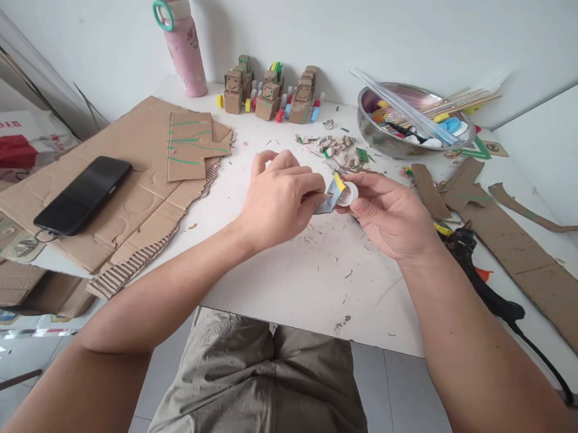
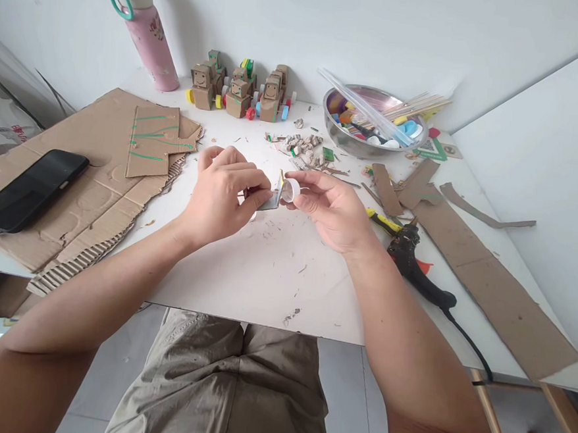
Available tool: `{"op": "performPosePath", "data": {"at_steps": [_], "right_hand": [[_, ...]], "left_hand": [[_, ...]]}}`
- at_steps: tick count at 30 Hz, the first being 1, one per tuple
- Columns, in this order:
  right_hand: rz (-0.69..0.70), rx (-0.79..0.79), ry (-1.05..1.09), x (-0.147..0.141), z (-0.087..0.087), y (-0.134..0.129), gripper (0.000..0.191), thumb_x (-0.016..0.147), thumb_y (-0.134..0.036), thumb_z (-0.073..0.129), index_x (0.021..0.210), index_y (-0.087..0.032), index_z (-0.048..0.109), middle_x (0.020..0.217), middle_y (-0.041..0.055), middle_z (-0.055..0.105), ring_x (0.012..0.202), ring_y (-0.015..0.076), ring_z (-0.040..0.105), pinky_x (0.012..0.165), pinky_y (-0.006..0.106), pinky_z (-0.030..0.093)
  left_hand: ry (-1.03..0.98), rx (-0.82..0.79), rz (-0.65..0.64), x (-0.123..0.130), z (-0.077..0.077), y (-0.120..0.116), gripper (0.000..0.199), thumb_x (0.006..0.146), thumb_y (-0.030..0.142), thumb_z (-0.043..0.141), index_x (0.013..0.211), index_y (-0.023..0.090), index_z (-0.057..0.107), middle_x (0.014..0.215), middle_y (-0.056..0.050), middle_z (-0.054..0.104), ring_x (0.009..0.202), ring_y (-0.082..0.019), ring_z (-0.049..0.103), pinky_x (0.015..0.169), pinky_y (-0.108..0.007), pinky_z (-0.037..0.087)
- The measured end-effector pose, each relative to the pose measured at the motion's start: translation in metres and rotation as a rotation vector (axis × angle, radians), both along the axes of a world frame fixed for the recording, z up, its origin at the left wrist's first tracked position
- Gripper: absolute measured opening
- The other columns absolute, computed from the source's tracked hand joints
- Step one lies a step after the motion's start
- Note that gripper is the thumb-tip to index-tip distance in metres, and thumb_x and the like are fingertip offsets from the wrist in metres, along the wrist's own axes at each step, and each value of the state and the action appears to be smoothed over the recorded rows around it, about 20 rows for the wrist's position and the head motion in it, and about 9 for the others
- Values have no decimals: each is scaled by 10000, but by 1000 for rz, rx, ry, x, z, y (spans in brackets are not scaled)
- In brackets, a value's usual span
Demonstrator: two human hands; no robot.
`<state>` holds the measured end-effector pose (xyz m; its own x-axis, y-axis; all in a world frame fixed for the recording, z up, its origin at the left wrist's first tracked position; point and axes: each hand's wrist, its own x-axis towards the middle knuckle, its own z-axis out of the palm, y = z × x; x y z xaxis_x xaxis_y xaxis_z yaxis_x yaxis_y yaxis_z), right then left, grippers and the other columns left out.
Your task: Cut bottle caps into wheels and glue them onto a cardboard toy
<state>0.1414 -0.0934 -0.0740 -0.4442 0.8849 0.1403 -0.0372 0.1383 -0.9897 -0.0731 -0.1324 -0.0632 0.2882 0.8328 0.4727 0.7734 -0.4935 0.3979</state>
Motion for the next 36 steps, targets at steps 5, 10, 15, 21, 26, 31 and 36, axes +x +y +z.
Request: {"op": "performPosePath", "data": {"at_steps": [5, 10, 15, 21, 26, 31, 36], "right_hand": [[-47, 132, -75, 1, -3, -2, 486, 729, -678, 924, 1051, -322, 848, 1053, 36, 814, 931, 218, 769, 854, 417, 684], [-171, 351, -222, 1, -3, -10, 405, 837, -579, 880, 1115, -286, 849, 1113, 76, 821, 971, 250, 786, 888, 437, 695], [-217, 527, -280, -6, 0, -17, 272, 883, -501, 847, 1062, -297, 862, 1061, 51, 829, 862, 228, 774, 862, 437, 705], [-208, 477, -262, -9, 6, -20, 257, 876, -490, 840, 1049, -300, 843, 1045, 61, 810, 908, 253, 767, 924, 466, 685], [-110, 367, -250, -7, 9, -18, 333, 831, -510, 870, 1071, -286, 812, 1026, 50, 804, 884, 239, 758, 916, 450, 674], [-124, 368, -230, -7, 12, -18, 311, 839, -519, 856, 1047, -291, 821, 1029, 51, 803, 878, 241, 752, 911, 449, 670], [-117, 389, -206, -5, 14, -18, 261, 850, -468, 852, 1039, -288, 830, 995, 45, 787, 869, 231, 744, 905, 439, 665]], "left_hand": [[-2, -70, 1, 0, 5, 0, 245, 964, 205, 546, 781, 245, 703, 748, -21, 716, 937, -258, 540, 1050, -532, 346], [-26, -120, -20, -2, 5, 2, 209, 962, 226, 570, 822, 252, 724, 732, -16, 693, 920, -254, 542, 1040, -525, 365], [-69, -110, -76, -2, 1, 2, 192, 966, 254, 589, 833, 266, 728, 683, -2, 648, 920, -251, 531, 1054, -514, 367], [-69, -69, -78, -4, 1, 4, 205, 961, 262, 596, 805, 279, 727, 676, -3, 649, 886, -252, 537, 1033, -515, 378], [-28, -37, -81, -6, -3, 5, 208, 967, 267, 598, 816, 287, 740, 677, -5, 667, 868, -250, 537, 1012, -509, 388], [-18, -31, -79, -8, -3, 5, 212, 974, 270, 593, 841, 291, 756, 686, -1, 676, 855, -244, 550, 1006, -502, 394], [-13, -33, -72, -10, -2, 6, 215, 976, 270, 590, 854, 290, 766, 686, 1, 669, 857, -242, 570, 1009, -506, 395]]}}
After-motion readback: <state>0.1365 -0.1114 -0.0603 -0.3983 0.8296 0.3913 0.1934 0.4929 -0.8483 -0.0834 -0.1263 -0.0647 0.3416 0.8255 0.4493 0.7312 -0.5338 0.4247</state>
